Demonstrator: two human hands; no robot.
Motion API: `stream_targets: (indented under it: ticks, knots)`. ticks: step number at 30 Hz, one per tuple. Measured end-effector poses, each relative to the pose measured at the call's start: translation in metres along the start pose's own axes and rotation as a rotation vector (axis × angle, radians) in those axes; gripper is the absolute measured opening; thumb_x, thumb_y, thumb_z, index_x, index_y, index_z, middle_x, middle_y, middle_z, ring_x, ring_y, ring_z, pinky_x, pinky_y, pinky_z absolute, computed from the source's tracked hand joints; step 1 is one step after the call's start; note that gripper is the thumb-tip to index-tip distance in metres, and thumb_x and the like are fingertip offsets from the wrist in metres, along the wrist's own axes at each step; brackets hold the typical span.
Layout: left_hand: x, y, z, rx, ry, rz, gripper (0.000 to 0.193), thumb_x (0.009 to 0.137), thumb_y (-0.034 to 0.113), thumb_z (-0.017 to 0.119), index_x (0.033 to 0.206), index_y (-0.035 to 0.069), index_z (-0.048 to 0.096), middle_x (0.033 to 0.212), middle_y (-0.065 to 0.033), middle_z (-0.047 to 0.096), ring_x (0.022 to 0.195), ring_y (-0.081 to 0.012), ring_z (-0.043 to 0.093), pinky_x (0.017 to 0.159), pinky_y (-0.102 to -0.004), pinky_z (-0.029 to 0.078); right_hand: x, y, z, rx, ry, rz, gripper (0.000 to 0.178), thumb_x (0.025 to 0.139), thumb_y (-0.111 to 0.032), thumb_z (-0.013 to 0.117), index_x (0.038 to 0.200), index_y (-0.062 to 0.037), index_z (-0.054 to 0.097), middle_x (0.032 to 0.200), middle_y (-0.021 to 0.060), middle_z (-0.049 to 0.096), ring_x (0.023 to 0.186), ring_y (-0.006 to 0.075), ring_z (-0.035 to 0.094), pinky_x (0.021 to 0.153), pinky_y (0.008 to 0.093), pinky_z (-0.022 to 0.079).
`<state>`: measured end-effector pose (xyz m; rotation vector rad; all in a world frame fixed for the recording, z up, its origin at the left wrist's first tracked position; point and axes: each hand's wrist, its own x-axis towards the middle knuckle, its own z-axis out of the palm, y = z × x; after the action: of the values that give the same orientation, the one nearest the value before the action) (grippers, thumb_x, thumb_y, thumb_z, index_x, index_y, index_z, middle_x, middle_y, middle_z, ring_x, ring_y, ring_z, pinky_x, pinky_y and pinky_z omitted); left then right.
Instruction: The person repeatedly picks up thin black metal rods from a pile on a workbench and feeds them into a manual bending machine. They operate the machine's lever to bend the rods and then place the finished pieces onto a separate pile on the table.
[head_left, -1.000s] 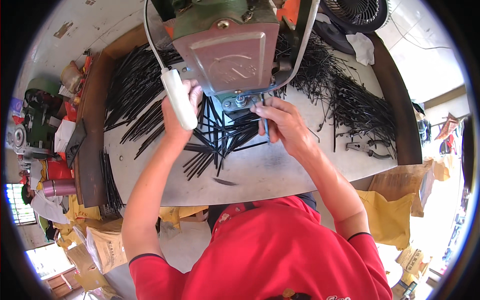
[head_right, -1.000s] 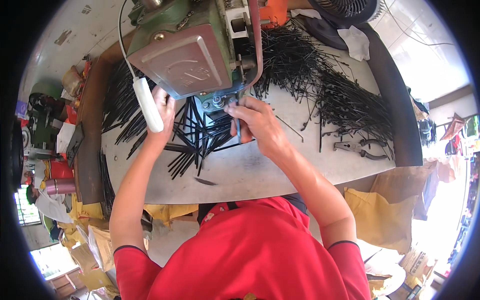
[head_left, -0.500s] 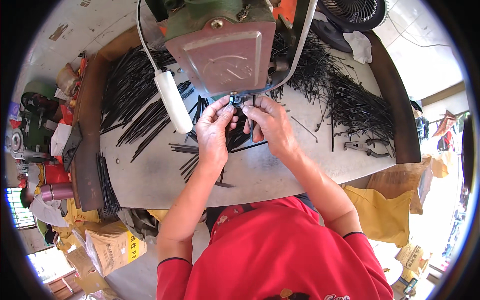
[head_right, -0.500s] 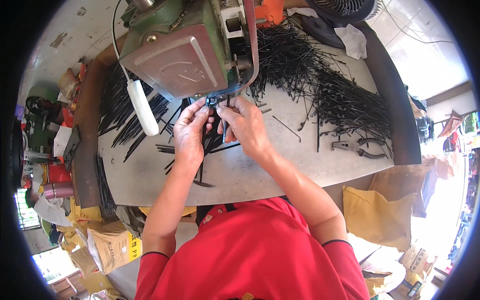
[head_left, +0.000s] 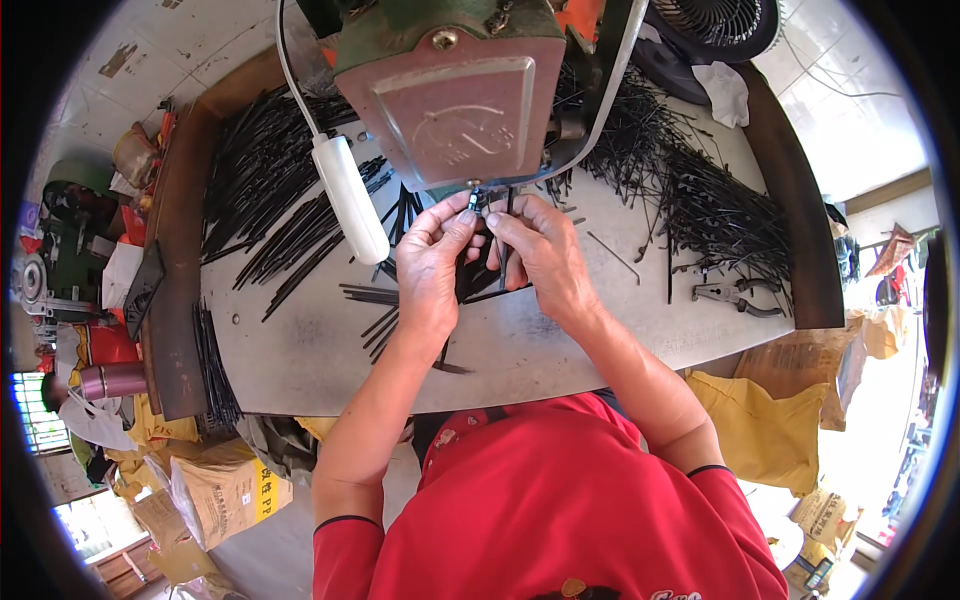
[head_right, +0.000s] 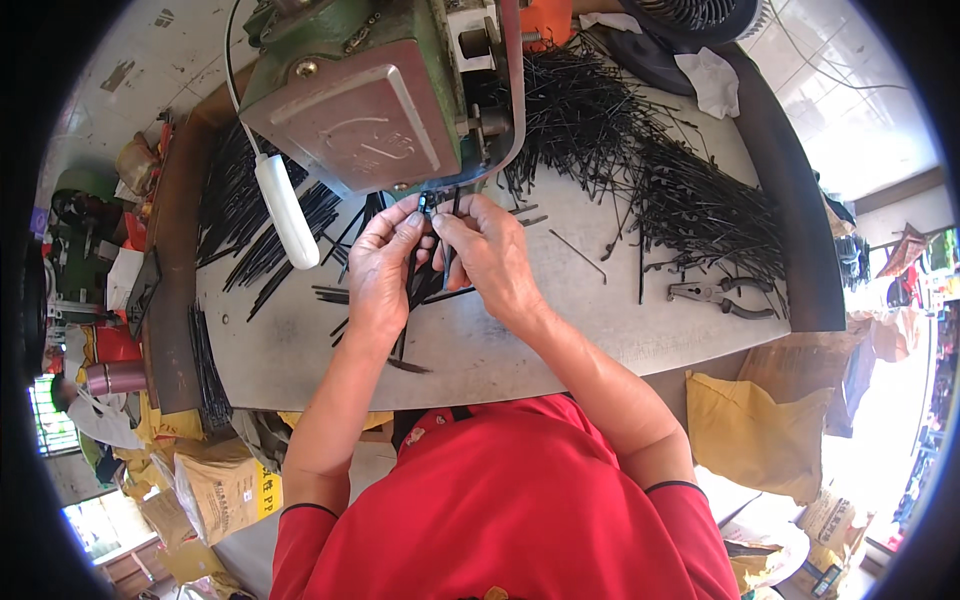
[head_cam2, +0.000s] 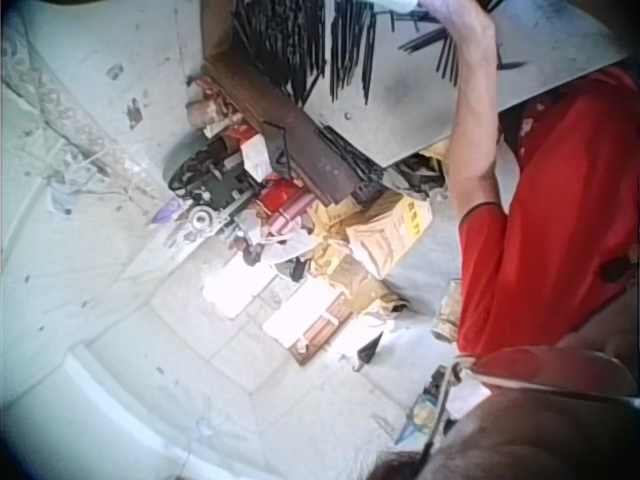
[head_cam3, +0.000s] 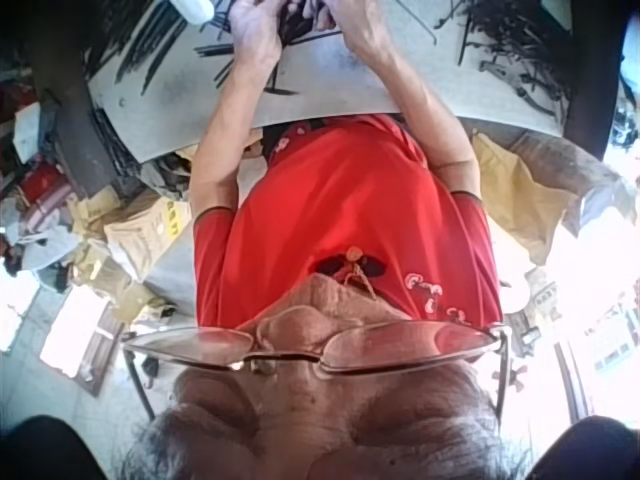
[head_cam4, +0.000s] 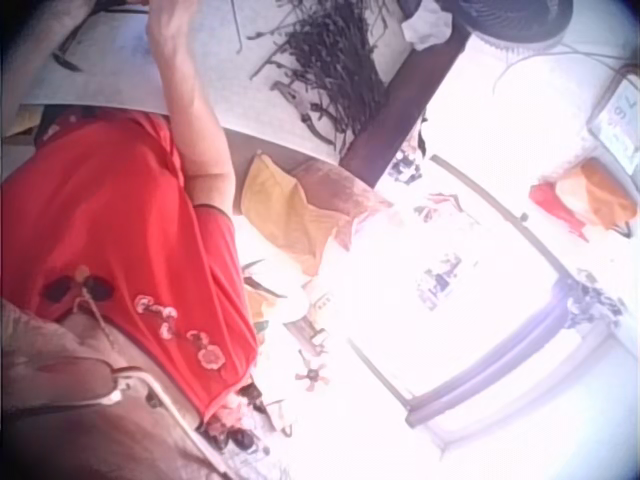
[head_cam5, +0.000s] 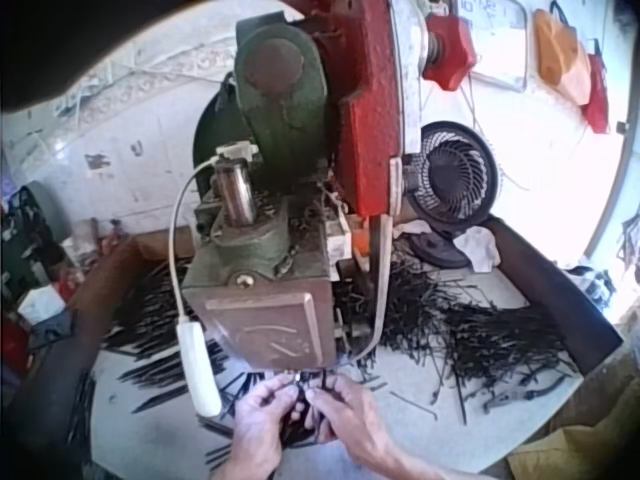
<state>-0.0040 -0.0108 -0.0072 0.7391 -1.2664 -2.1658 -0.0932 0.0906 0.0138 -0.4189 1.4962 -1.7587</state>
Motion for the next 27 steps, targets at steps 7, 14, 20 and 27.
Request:
stream_targets:
  ticks: [7, 14, 20, 27]
  knots:
    - [-0.003, -0.004, 0.007, -0.086, -0.001, 0.036, 0.025, 0.090, 0.004, 0.058, 0.113, -0.005, 0.055, 0.083, -0.0052, 0.062, 0.065, -0.0082, 0.055, 0.059, -0.0207, 0.048, 0.002, 0.007, 0.005, -0.166, 0.054, -0.099, 0.019, 0.089, -0.015, 0.054, 0.093, 0.0040, 0.057, 0.062, 0.0070, 0.060, 0.041, 0.0100, 0.051, 0.036, 0.0231, 0.039]
    - [0.016, 0.020, -0.016, 0.051, -0.110, -0.243, 0.024, 0.088, 0.014, 0.064, 0.106, 0.003, 0.053, 0.075, -0.0063, 0.062, 0.058, -0.0124, 0.060, 0.051, -0.0225, 0.050, 0.018, -0.010, -0.010, -0.314, -0.107, 0.010, 0.019, 0.083, -0.015, 0.054, 0.083, 0.0035, 0.057, 0.058, 0.0075, 0.057, 0.041, 0.0121, 0.051, 0.035, 0.0261, 0.038]
    - [0.003, 0.025, -0.006, 0.243, -0.042, -0.178, 0.025, 0.087, 0.018, 0.066, 0.106, 0.006, 0.054, 0.068, -0.0050, 0.060, 0.049, -0.0106, 0.056, 0.043, -0.0208, 0.046, 0.019, -0.019, -0.013, -0.137, -0.148, 0.113, 0.017, 0.083, -0.015, 0.056, 0.079, 0.0006, 0.056, 0.058, 0.0056, 0.053, 0.042, 0.0113, 0.051, 0.033, 0.0245, 0.032]
    - [0.002, 0.023, -0.005, 0.205, -0.020, -0.160, 0.025, 0.087, 0.017, 0.066, 0.105, 0.006, 0.053, 0.071, -0.0038, 0.060, 0.054, -0.0089, 0.057, 0.045, -0.0201, 0.045, 0.018, -0.012, -0.014, -0.042, -0.129, 0.131, 0.018, 0.084, -0.018, 0.058, 0.079, -0.0007, 0.055, 0.056, 0.0055, 0.053, 0.040, 0.0118, 0.048, 0.034, 0.0243, 0.030]
